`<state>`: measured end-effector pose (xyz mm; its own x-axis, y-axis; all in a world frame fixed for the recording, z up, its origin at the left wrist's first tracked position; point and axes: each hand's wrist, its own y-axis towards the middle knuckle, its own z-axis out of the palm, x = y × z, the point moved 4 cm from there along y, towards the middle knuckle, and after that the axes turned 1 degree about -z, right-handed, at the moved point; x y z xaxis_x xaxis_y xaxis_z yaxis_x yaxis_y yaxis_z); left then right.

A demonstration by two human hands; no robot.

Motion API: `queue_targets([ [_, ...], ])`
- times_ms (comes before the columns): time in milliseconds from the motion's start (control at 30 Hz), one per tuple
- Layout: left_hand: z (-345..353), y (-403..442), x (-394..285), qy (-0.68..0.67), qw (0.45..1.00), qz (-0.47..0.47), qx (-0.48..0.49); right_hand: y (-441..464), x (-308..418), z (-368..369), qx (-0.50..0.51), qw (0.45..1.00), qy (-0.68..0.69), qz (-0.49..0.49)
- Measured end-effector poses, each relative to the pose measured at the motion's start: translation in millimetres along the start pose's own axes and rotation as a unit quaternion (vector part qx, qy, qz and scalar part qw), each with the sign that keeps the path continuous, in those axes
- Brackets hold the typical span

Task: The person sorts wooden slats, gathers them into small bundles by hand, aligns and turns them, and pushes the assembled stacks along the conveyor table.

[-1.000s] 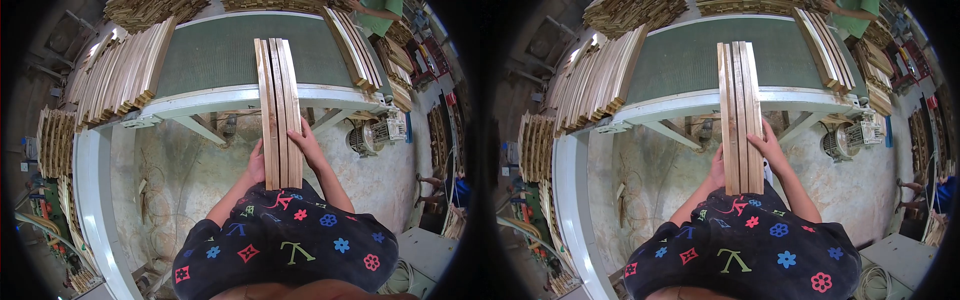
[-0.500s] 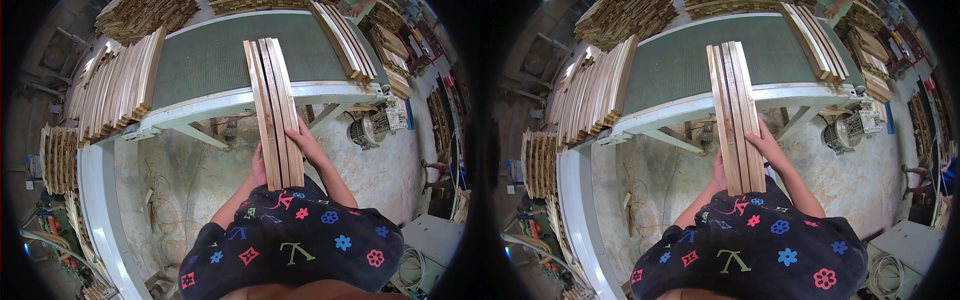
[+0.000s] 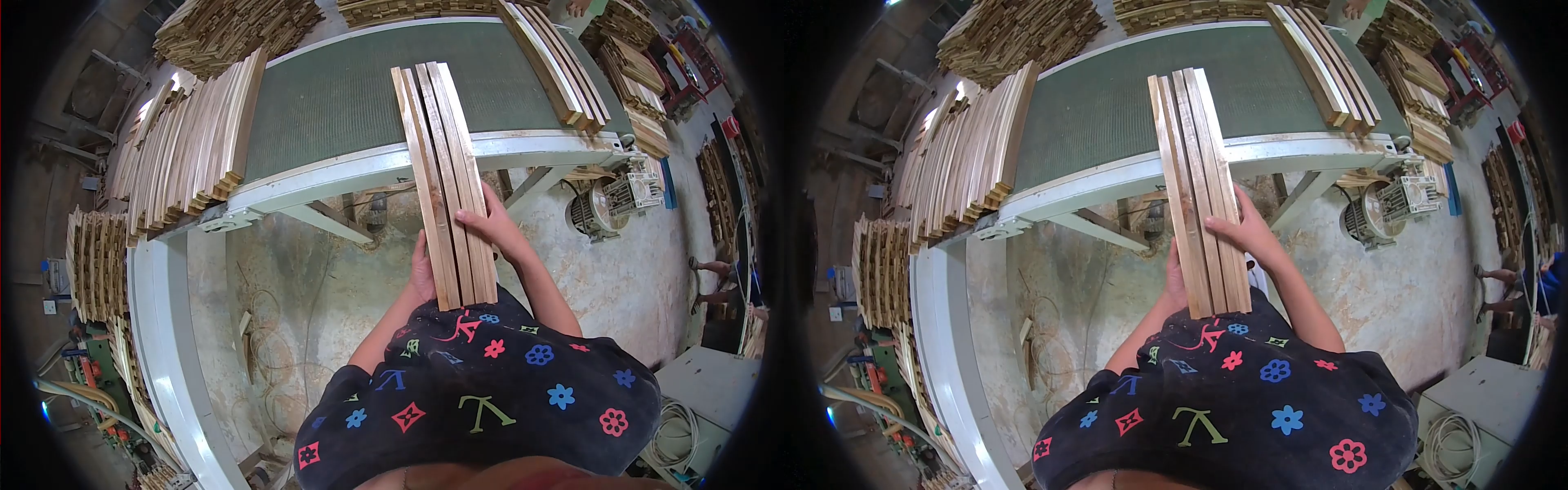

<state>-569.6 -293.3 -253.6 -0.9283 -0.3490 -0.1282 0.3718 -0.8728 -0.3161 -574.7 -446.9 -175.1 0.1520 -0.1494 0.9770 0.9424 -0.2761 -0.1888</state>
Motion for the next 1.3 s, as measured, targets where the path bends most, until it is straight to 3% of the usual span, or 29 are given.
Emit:
queue_targets([
  [333, -4, -10, -7, -0.068, 0.996, -0.034, 0.055, 2, 11, 1, 0.017, 0.999, 0.03, 0.017],
  [433, -8, -6, -7, -0.039, 0.999, -0.034, 0.017, 1, 12, 3, 0.013, 0.999, 0.034, 0.009],
  [533, 21, -5, 1, -0.027, 0.996, -0.025, 0.083, 6, 11, 9, 0.007, 0.999, 0.033, 0.005],
  [733, -1, 9, -2, -0.025, 0.999, 0.027, 0.009, 19, 2, 7, 0.013, 1.0, 0.006, -0.02],
  [933, 79, -1, -19, 0.013, 0.978, 0.007, 0.209, 3, 31, -14, 0.071, 0.997, -0.021, -0.03],
  [1100, 91, -7, -45, 0.076, 0.984, 0.082, 0.14, -20, 68, -8, 0.124, 0.988, 0.002, -0.092],
  [1200, 91, -8, -70, 0.122, 0.982, 0.139, 0.048, -31, 83, 0, 0.129, 0.984, 0.005, -0.125],
  [1300, 106, -9, -85, 0.145, 0.978, 0.138, 0.064, -31, 92, 12, 0.106, 0.98, 0.001, -0.168],
])
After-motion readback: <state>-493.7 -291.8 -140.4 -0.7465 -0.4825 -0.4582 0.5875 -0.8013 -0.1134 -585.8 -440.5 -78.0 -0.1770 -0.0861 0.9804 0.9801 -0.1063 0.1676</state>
